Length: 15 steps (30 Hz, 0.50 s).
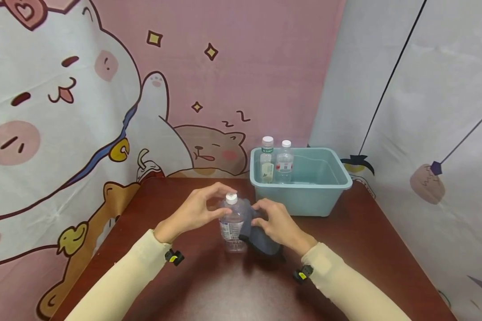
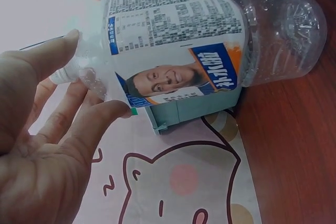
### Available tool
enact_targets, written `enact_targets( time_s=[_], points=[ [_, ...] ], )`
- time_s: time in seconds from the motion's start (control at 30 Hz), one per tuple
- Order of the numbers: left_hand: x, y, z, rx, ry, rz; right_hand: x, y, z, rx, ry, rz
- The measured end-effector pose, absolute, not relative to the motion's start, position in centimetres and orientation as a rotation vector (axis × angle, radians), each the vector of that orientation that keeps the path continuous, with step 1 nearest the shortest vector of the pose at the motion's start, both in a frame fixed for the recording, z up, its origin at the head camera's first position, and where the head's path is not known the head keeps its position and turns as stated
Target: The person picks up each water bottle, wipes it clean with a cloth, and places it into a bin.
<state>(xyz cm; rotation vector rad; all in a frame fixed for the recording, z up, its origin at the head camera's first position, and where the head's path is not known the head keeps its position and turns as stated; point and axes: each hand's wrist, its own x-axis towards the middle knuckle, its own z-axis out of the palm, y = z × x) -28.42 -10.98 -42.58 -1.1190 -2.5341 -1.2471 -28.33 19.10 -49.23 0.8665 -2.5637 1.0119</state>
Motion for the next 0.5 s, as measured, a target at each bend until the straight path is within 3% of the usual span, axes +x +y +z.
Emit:
enact_targets(
  time_s=[0.5],
  points=[
    [-28.6, -11.0, -42.6, -1.093, -2.569, -1.216, -29.5, 18.8, -53.6, 1.037, -2.725, 0.807]
  ],
)
